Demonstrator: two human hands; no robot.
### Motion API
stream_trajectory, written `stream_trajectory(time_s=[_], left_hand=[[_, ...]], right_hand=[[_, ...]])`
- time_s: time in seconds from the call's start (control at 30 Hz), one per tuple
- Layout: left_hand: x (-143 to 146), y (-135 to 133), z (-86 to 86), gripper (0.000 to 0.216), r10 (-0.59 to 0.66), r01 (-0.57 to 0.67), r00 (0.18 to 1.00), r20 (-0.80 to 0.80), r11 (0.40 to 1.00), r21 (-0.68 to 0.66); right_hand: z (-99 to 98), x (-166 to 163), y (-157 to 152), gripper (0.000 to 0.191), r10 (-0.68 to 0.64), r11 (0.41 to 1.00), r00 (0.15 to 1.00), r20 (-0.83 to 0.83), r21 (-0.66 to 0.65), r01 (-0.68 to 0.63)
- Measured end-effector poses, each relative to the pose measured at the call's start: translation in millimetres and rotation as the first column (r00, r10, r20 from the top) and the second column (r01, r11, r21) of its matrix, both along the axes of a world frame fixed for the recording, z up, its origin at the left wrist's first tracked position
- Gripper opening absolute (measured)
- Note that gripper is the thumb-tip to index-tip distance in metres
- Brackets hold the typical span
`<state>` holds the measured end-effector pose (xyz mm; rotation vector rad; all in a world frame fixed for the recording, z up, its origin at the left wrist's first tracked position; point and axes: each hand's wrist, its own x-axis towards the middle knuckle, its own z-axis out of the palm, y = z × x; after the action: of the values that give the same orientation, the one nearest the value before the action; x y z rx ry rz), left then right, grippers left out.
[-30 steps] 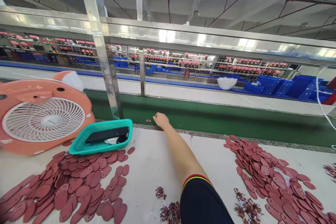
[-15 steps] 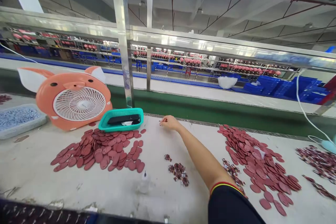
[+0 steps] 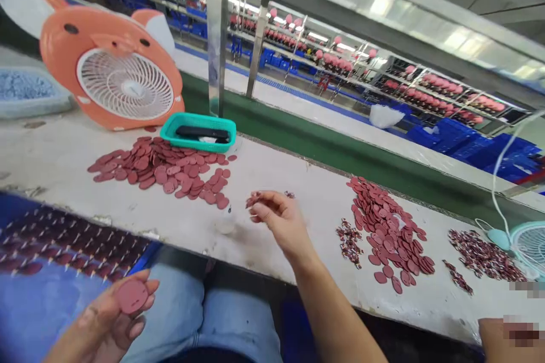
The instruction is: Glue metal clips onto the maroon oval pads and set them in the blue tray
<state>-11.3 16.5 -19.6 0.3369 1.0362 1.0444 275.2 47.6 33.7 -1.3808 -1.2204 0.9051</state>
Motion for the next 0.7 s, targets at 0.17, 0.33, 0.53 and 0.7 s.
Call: stream_trajectory(time_s=[0.17,0.33,0.53,0.7], left_hand=[[12,-13,22.4,0.042,-0.168,0.169,0.986,-0.019,0.986,0.017],[9,-13,29.4,0.043,-0.302,0.298,0.953,0.031,0.950,0.093],[10,-9,30.3,0.038,-0.353,0.346,0.934,0.050,0.932,0.105],[9,-6,28.0,0.034,-0.368,0.362,0.928,0.065,0.928,0.084]], right_hand=[[3.9,-65,-47,0.023,0.242,0.968,0.927,-0.285,0.002,-0.252],[9.0,-86,-56,0.015,0.349,0.935,0.928,-0.133,0.118,-0.335],[12.9,-84,-53,0.011,0.385,0.907,0.918,0.095,0.145,-0.395],[12.5,-82,-48,0.010,0.434,0.876,0.875,0.217,0.124,-0.465]])
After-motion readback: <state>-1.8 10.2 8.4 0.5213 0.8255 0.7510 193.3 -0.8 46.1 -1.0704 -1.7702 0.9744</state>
